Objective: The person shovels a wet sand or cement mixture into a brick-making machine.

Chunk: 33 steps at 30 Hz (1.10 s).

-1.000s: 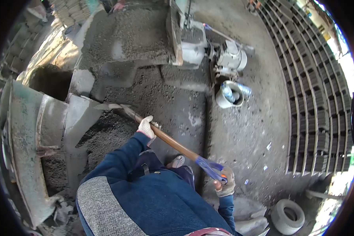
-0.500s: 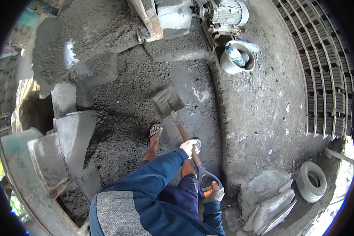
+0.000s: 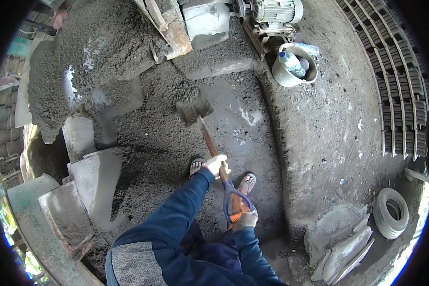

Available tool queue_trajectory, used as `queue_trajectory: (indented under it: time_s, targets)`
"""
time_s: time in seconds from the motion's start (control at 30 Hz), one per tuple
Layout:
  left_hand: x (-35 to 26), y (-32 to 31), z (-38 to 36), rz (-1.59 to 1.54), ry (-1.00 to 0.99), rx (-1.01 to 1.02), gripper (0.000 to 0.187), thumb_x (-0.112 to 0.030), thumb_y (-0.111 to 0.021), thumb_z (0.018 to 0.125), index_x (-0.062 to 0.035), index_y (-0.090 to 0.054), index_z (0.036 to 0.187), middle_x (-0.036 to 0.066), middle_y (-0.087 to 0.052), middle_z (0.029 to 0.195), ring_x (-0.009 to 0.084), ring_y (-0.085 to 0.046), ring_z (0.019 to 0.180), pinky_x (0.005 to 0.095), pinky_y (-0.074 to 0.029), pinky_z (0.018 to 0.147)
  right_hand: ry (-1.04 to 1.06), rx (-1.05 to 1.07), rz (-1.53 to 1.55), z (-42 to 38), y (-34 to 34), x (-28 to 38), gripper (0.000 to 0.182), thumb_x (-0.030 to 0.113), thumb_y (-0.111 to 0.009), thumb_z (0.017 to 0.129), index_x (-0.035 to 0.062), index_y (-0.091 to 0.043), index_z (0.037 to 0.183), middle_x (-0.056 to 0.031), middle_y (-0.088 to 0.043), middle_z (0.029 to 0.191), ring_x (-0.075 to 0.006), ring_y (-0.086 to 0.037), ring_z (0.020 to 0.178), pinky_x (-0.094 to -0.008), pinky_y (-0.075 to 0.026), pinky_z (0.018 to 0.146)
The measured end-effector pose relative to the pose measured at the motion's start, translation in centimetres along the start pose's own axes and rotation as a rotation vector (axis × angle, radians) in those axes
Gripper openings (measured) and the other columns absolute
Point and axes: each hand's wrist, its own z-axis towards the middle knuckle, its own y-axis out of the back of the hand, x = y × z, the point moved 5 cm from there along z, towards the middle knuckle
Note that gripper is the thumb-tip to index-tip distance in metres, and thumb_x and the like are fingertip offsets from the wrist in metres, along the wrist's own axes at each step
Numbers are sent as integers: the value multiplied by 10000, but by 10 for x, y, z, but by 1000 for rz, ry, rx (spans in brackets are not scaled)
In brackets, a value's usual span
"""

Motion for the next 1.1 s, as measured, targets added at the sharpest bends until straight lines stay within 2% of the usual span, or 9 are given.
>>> queue_trajectory:
  time_s: [0.23, 0.33, 0.47, 0.5, 0.6, 0.7, 0.77, 0.97, 1.1]
  targets:
    - [-50, 8, -7, -168, 0, 38, 169, -237, -683, 921, -146, -560, 852, 24, -545, 705, 227, -573, 674, 528, -496, 960, 49, 93, -104, -4, -67, 36, 107, 76, -704, 846, 26, -696, 940, -11, -608, 731, -136, -568, 626, -281, -468, 590]
    - [-136, 19, -21, -94, -73, 224, 295, -390, -644, 959, -148, -558, 814, 39, -560, 709, 236, -580, 661, 518, -500, 872, -69, 102, 111, -20, -176, 28, 145, 132, -649, 913, -7, -672, 946, -57, -629, 734, -165, -590, 594, -312, -503, 545]
    - [-248, 70, -83, 240, -255, 136, 394, -510, -599, 966, -121, -581, 1027, 77, -626, 762, 226, -613, 667, 428, -553, 780, 49, 200, 280, 11, -329, -35, 183, 138, -644, 938, 15, -695, 1062, -49, -650, 770, -157, -587, 593, -295, -496, 529]
    - [-260, 90, -105, 324, -340, -79, 392, -509, -592, 968, -122, -582, 1031, 65, -620, 753, 219, -613, 644, 398, -555, 718, 8, 151, 121, 36, -340, -48, 191, 162, -654, 936, 23, -696, 1060, -43, -637, 760, -164, -583, 586, -311, -494, 525]
    - [-244, 155, -151, 350, -424, -468, 358, -480, -589, 975, -127, -577, 1034, 39, -615, 743, 205, -619, 599, 367, -543, 576, -244, 13, -124, 142, -273, -142, 136, 198, -686, 920, 68, -658, 893, -51, -624, 748, -206, -576, 602, -386, -481, 549]
    - [-164, 209, -140, 300, -182, -297, 341, -445, -626, 959, -127, -582, 1074, 71, -644, 775, 245, -655, 638, 416, -575, 615, -334, 269, -8, 257, -176, -267, 157, 134, -705, 906, 56, -648, 1030, -70, -666, 832, -215, -641, 688, -358, -501, 593]
    - [-120, 217, -125, 385, -67, -251, 402, -465, -640, 947, -102, -576, 1108, 96, -655, 840, 273, -673, 682, 449, -592, 669, -155, 316, -177, 294, -145, -295, 219, 134, -712, 898, 56, -636, 1088, -65, -672, 865, -207, -643, 724, -353, -509, 630]
    - [-43, 189, -65, 327, -25, -267, 886, -697, -562, 896, -26, -428, 1458, 163, -645, 1132, 287, -687, 878, 483, -578, 812, -41, 336, 45, 130, -91, -199, 275, 148, -773, 853, 46, -618, 1055, -57, -651, 914, -185, -652, 819, -360, -570, 712]
    - [-50, 127, -4, -87, -151, -49, 663, -669, -595, 899, -47, -564, 1128, 131, -644, 893, 301, -654, 783, 465, -569, 716, -102, 198, 10, 36, -34, -156, 302, 193, -773, 826, 42, -634, 1047, -43, -646, 906, -163, -633, 808, -347, -547, 739]
